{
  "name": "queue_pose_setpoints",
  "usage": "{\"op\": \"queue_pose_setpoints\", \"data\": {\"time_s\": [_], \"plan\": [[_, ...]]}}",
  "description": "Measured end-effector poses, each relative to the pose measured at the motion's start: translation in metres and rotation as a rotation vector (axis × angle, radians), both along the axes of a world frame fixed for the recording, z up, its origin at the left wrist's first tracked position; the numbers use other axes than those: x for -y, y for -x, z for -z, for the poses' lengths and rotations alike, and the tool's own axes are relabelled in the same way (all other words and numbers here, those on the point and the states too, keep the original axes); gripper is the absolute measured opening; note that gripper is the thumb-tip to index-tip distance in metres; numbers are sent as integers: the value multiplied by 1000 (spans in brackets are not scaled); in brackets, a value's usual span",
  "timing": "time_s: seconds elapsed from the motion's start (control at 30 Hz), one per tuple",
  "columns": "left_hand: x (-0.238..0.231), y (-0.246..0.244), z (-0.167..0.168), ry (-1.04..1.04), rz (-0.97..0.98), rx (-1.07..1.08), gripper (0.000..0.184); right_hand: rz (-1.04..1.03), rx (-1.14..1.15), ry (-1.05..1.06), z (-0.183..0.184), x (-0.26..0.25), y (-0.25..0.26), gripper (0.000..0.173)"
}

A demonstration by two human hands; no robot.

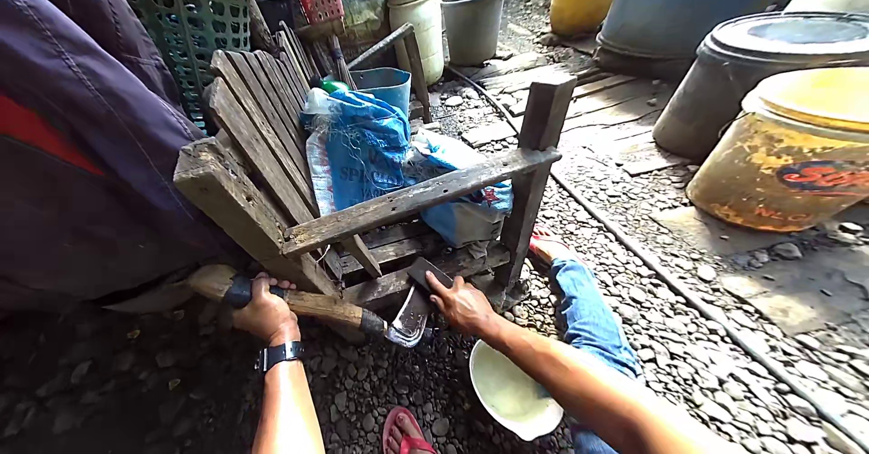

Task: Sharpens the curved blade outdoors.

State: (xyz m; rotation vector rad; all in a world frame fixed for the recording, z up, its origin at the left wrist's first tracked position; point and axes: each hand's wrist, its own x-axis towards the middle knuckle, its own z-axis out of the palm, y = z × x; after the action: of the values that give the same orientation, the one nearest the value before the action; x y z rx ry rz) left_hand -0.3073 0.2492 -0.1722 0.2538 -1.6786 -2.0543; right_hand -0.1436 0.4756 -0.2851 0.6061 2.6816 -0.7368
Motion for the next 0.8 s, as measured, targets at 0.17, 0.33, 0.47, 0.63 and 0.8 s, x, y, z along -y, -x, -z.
{"op": "queue_pose_setpoints", "data": {"time_s": [0.17,0.33,0.47,0.63,0.8], "plan": [[8,-3,-5,-57,47,5,10,107,16,10,-17,-21,13,57],[37,-24,-29,-73,61,-8,18,136,40,-39,-21,-37,41,58],[51,-64,-51,-47,70,-117,18,97,-23,-90,-18,-41,30,54],[53,-132,-65,-43,69,-272,18,223,-280,346,-28,-2,-32,52],[41,-190,-58,-86,144,-401,21,657,-474,1004,-27,46,-73,64]]}}
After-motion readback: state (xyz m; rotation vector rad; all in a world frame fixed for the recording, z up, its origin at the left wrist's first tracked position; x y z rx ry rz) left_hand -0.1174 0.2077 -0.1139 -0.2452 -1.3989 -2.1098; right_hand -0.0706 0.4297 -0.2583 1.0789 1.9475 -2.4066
